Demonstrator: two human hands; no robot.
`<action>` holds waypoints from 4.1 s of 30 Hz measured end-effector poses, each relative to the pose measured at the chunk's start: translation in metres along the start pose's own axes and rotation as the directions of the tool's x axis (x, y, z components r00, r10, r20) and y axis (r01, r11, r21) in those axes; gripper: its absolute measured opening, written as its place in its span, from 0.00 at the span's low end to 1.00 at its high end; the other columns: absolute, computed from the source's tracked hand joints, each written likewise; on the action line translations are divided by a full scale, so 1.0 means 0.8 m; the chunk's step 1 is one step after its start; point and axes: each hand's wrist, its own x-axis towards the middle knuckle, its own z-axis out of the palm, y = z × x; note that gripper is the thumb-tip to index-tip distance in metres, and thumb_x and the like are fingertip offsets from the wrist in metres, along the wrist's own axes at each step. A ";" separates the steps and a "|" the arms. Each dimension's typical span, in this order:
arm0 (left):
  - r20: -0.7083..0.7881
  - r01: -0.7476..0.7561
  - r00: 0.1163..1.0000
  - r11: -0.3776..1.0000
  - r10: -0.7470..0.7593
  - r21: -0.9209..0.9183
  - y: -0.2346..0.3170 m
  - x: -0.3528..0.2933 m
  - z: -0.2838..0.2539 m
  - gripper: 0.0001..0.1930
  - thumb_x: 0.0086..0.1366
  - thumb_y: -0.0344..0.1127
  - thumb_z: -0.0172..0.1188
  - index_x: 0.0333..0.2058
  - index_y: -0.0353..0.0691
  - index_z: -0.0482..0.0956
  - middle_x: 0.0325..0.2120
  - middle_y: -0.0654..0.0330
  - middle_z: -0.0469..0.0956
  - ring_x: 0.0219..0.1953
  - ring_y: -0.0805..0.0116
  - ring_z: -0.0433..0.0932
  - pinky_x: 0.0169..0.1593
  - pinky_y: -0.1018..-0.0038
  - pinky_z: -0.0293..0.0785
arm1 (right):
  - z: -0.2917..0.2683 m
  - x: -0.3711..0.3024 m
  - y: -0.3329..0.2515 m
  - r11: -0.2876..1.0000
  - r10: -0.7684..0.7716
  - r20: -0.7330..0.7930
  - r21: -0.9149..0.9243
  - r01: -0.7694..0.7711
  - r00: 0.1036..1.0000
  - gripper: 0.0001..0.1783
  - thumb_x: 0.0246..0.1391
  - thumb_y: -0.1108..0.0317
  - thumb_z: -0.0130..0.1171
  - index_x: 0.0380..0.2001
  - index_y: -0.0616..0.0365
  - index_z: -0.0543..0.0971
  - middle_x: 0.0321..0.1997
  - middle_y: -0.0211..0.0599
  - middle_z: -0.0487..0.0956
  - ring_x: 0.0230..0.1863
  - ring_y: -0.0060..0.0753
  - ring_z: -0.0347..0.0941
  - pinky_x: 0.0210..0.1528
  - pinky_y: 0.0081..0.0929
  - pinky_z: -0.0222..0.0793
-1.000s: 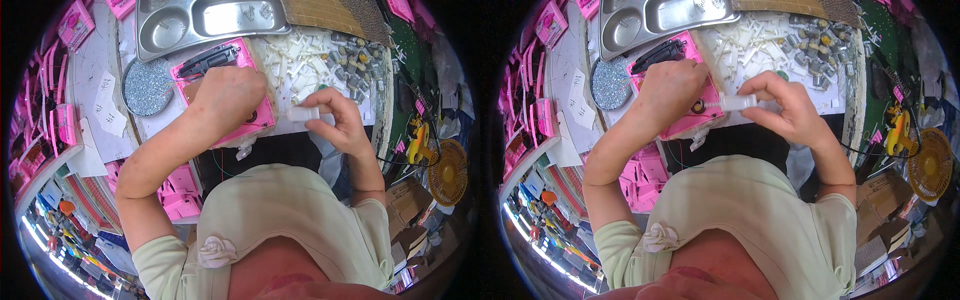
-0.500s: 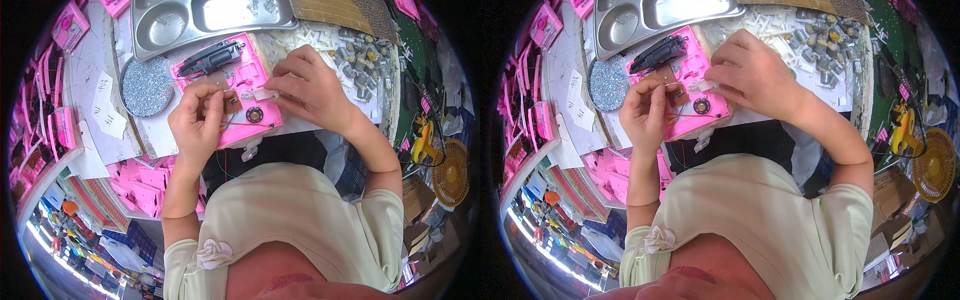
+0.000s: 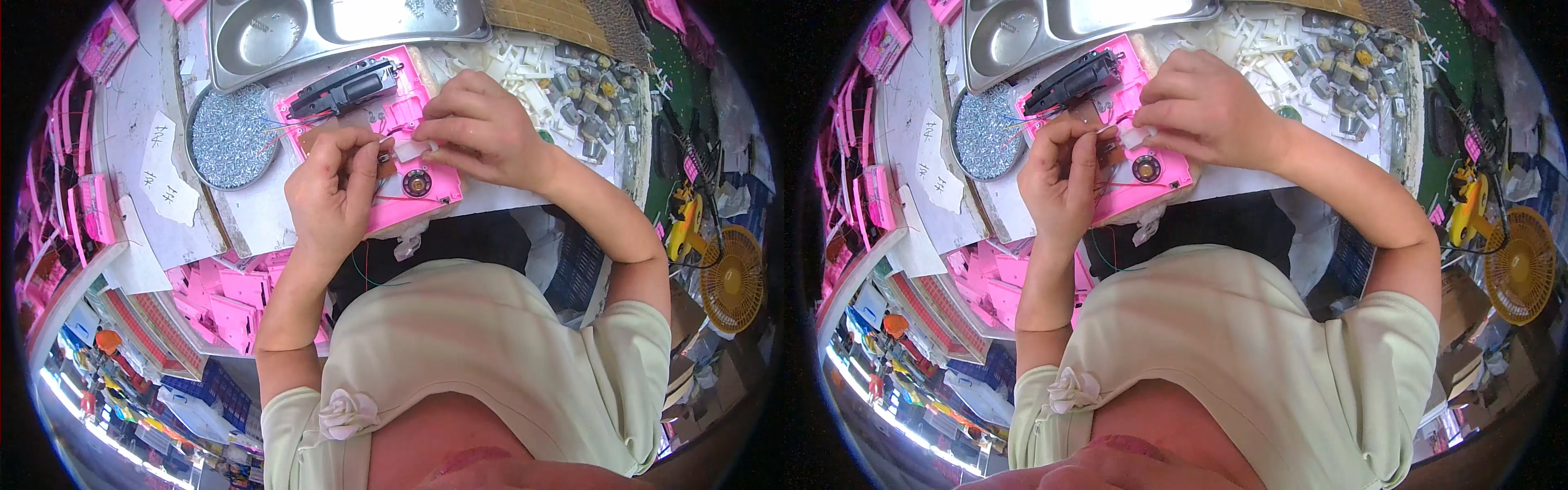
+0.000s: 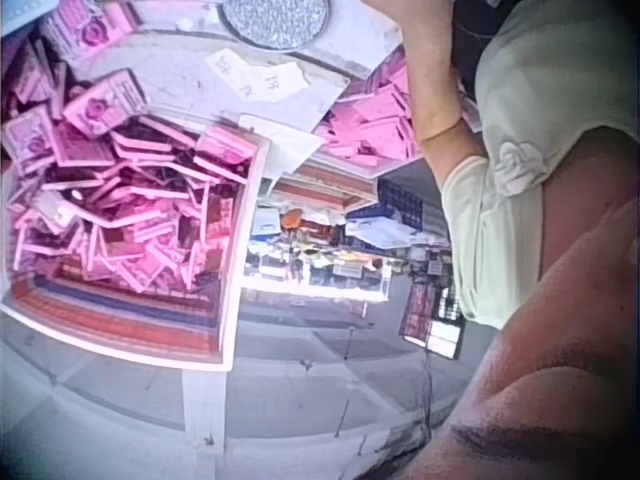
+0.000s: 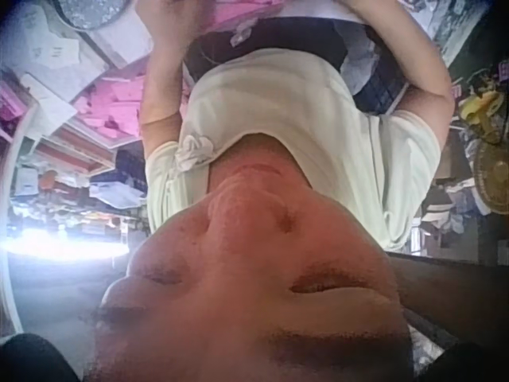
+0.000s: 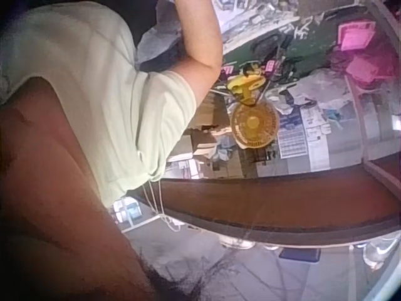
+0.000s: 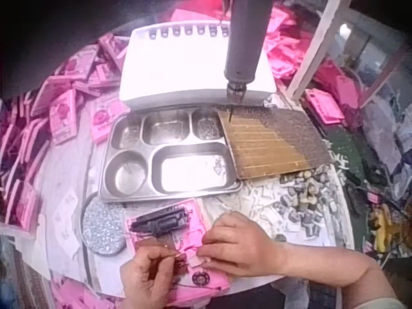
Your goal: The recorder is assembling a pink electronic toy by soldering internal wires, fitting components into the plastic casing, and securing it with an electric screwdriver.
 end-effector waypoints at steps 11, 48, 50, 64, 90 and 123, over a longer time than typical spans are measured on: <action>0.027 -0.070 0.997 0.994 0.068 0.083 -0.010 0.002 0.000 0.02 0.71 0.22 0.58 0.40 0.30 0.78 0.30 0.57 0.83 0.31 0.72 0.85 0.36 0.77 0.80 | 0.011 -0.012 -0.039 0.955 0.184 -0.007 -0.237 -0.180 0.983 0.14 0.44 0.65 0.73 0.35 0.50 0.81 0.41 0.28 0.78 0.45 0.43 0.72 0.46 0.42 0.68; 0.574 0.360 0.808 0.882 -0.132 -0.304 0.079 0.082 0.070 0.05 0.73 0.28 0.58 0.43 0.31 0.77 0.35 0.63 0.79 0.34 0.80 0.77 0.39 0.81 0.73 | -0.047 -0.040 -0.094 0.675 0.713 -0.313 0.548 -0.494 0.627 0.26 0.55 0.81 0.66 0.58 0.64 0.76 0.43 0.37 0.82 0.34 0.26 0.80 0.45 0.22 0.76; 0.639 0.316 0.758 0.931 -0.133 -0.181 0.086 0.095 0.073 0.08 0.74 0.31 0.58 0.43 0.31 0.78 0.34 0.63 0.80 0.36 0.78 0.77 0.40 0.78 0.74 | -0.051 -0.046 -0.085 0.652 0.715 -0.335 0.637 -0.412 0.614 0.26 0.57 0.81 0.64 0.59 0.65 0.74 0.46 0.36 0.81 0.38 0.23 0.78 0.46 0.21 0.75; 0.247 -0.331 0.940 0.460 0.235 0.824 0.042 0.348 0.179 0.15 0.62 0.46 0.66 0.36 0.39 0.87 0.34 0.47 0.86 0.41 0.46 0.84 0.48 0.55 0.79 | -0.096 -0.085 -0.074 0.658 0.730 -0.368 0.605 -0.448 0.575 0.25 0.58 0.80 0.62 0.59 0.65 0.74 0.53 0.36 0.78 0.42 0.21 0.76 0.49 0.23 0.72; 0.118 -0.210 0.967 0.446 0.225 0.870 0.036 0.358 0.212 0.14 0.59 0.36 0.67 0.39 0.30 0.85 0.41 0.40 0.84 0.46 0.41 0.83 0.50 0.54 0.80 | -0.113 -0.140 -0.082 0.661 0.747 -0.263 0.208 -0.721 0.610 0.22 0.54 0.76 0.61 0.54 0.56 0.80 0.25 0.28 0.77 0.26 0.18 0.71 0.33 0.20 0.69; 0.160 -0.012 0.987 1.000 0.012 -0.001 0.042 -0.045 0.035 0.14 0.62 0.21 0.69 0.45 0.33 0.78 0.35 0.55 0.83 0.37 0.69 0.85 0.40 0.74 0.84 | -0.028 -0.035 -0.107 0.012 0.711 0.392 0.823 -0.567 0.584 0.28 0.56 0.72 0.63 0.60 0.67 0.75 0.27 0.25 0.76 0.26 0.15 0.69 0.31 0.14 0.65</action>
